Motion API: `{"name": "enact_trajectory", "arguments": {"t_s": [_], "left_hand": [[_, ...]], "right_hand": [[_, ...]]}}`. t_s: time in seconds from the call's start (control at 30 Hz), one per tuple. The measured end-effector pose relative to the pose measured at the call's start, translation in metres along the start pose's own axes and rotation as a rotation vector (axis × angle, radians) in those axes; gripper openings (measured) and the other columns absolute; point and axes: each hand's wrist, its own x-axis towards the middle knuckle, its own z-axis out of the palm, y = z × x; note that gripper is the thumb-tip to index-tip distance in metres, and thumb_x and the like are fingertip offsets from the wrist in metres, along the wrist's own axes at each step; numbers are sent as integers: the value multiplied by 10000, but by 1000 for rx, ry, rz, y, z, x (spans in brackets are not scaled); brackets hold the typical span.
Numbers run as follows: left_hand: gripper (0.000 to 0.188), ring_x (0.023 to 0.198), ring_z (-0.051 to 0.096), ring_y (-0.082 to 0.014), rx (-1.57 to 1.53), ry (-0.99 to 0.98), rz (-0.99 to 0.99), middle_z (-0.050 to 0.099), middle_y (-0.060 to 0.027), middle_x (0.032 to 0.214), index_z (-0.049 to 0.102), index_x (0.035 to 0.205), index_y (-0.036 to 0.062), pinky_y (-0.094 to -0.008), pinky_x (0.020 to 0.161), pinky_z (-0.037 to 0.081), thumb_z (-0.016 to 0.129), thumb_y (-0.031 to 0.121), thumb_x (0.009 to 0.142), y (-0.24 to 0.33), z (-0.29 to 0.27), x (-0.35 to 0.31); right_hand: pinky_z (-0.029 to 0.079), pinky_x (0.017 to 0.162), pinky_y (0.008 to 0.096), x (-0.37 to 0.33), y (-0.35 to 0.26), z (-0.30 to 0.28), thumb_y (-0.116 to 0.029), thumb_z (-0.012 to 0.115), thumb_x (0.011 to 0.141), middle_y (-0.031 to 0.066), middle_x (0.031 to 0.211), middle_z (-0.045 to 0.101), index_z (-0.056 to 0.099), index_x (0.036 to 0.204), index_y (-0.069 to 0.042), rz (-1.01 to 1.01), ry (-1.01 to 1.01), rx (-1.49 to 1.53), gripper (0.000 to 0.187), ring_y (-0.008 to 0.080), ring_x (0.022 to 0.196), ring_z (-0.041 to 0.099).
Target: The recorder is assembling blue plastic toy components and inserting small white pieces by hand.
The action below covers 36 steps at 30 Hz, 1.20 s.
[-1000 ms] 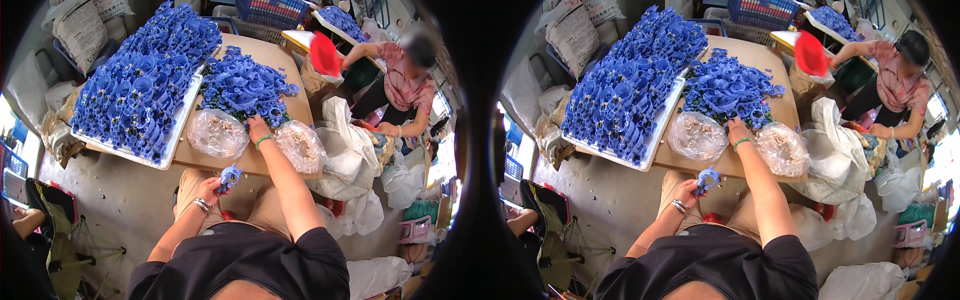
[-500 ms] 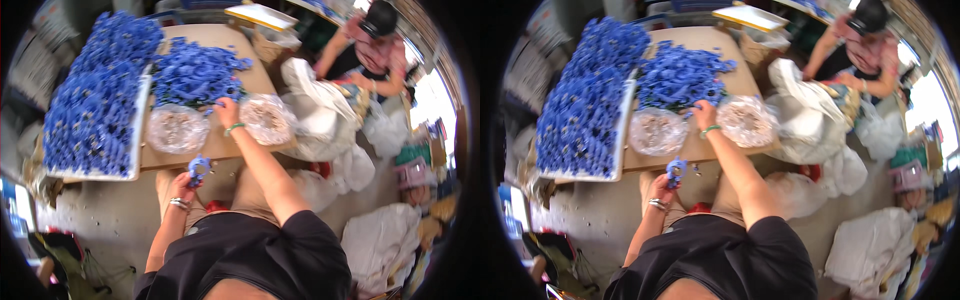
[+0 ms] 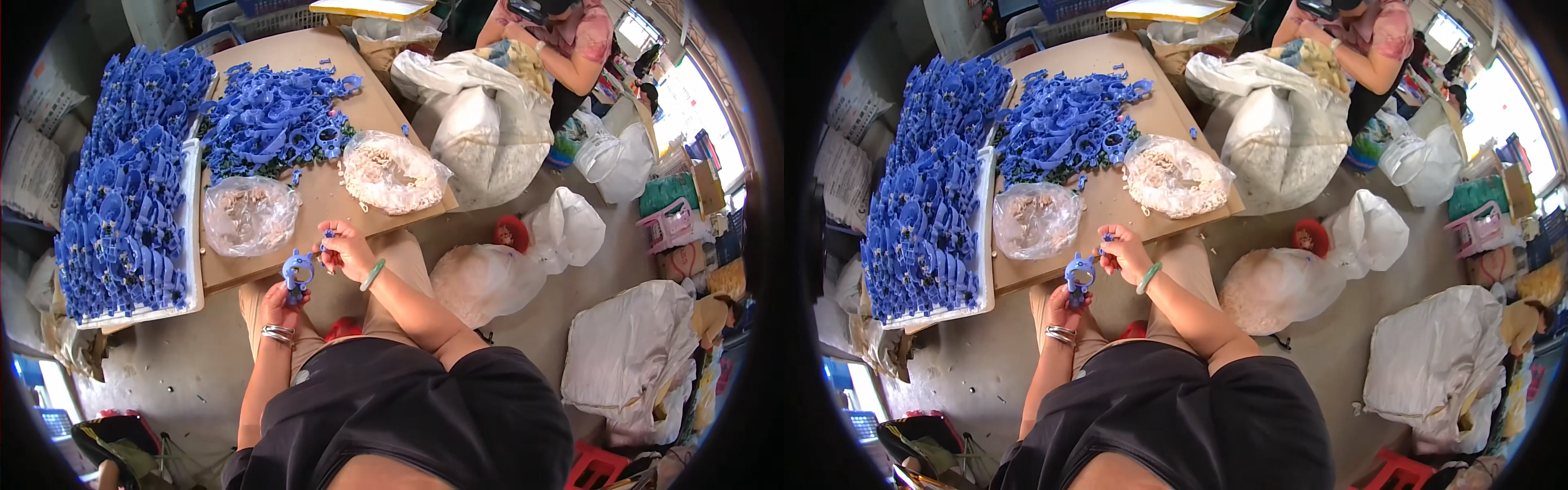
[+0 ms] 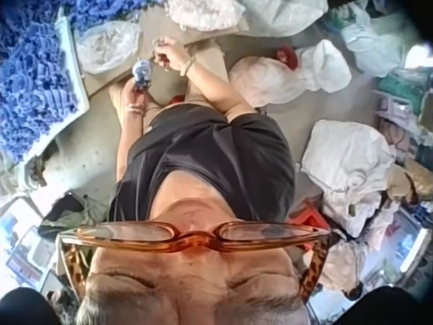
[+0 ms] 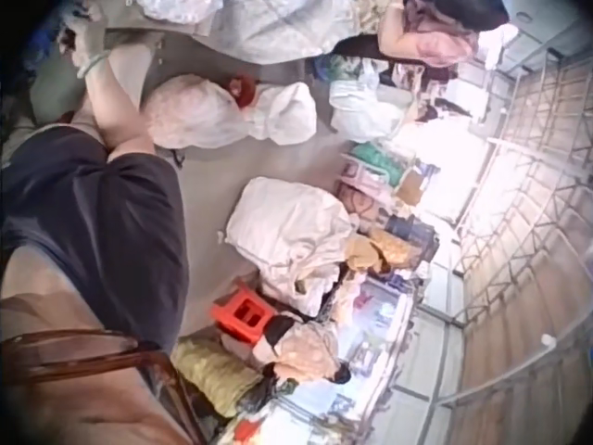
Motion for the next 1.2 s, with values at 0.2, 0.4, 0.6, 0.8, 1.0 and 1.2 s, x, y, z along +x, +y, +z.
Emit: {"name": "enact_trajectory", "arguments": {"t_s": [0.2,0.4,0.6,0.8,1.0,1.2], "left_hand": [[236,708,603,-321,-5,32,-21,593,-167,835,513,916,-38,-394,607,524,568,142,774,2,7,-2],[224,720,602,-324,-24,50,3,591,-170,847,513,922,-38,-402,624,526,551,135,786,5,4,-3],[191,721,603,-332,-58,8,-12,599,-166,822,541,905,-26,-420,644,520,551,122,783,4,0,1],[163,705,599,-332,-111,35,-15,601,-164,811,553,877,-13,-437,657,512,569,105,765,3,2,-4],[166,703,600,-316,-133,43,-19,595,-165,808,542,873,-26,-427,654,512,553,115,786,4,9,-14],[171,760,581,-283,-129,12,31,577,-149,854,520,893,-30,-427,687,505,527,118,807,-1,3,-2]], "right_hand": [[463,460,249,-9,-3,10,-17,451,818,125,827,582,466,1024,-45,61,-70,-22,209,145,595,570],[411,446,211,-2,9,10,-36,491,815,97,825,590,511,979,-26,31,-160,-106,166,106,542,514],[390,472,194,-7,16,19,-8,536,786,37,726,544,575,898,8,-9,-162,-201,119,90,523,472],[343,436,171,-14,20,30,-19,556,783,10,675,527,603,913,-10,-161,-177,-439,138,47,503,436],[363,404,165,-27,10,33,-83,560,804,21,625,546,600,876,-9,-33,-134,-504,111,53,477,472],[423,450,202,-25,7,33,-94,534,816,65,675,563,554,877,7,-3,-187,-534,119,106,527,536]]}}
